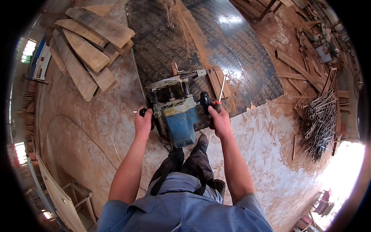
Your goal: The person uses a handheld router to shape the edges of wooden boards in a workshop. They move the router along the edges of several pieces, then briefly adjust the tool with a screwdriver before continuing to route another board.
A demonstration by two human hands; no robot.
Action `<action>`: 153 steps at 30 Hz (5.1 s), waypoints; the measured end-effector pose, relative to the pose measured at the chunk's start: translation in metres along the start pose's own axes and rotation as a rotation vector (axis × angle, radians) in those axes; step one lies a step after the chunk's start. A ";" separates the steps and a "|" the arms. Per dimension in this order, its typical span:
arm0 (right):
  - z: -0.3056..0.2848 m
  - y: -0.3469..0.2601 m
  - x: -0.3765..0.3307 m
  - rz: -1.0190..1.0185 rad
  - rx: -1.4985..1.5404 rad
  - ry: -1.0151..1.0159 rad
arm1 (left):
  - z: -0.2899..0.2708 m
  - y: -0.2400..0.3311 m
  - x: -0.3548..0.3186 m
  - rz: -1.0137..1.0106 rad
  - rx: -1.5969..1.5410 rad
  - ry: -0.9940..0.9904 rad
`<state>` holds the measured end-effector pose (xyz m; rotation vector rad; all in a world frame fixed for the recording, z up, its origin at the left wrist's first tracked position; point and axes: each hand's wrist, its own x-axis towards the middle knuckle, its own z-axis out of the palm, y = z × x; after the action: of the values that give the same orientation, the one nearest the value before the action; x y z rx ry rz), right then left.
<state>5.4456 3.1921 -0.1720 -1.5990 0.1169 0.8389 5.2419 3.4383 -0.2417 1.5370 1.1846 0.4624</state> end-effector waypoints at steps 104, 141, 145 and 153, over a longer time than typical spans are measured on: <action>0.089 -0.014 -0.158 0.114 0.052 -0.366 | -0.038 0.178 -0.139 0.678 0.090 0.052; 0.081 -0.008 -0.125 0.618 1.021 -0.754 | -0.029 0.189 -0.131 0.645 0.170 0.008; 0.082 -0.032 -0.133 0.553 0.711 -0.547 | -0.030 0.189 -0.130 0.678 0.204 -0.008; 0.082 -0.021 -0.134 -0.257 -0.466 -0.054 | -0.012 0.194 -0.137 0.688 0.203 0.032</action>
<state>5.3219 3.2195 -0.0762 -1.9710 -0.3409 0.7389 5.2584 3.3432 -0.0245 2.1156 0.7099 0.8351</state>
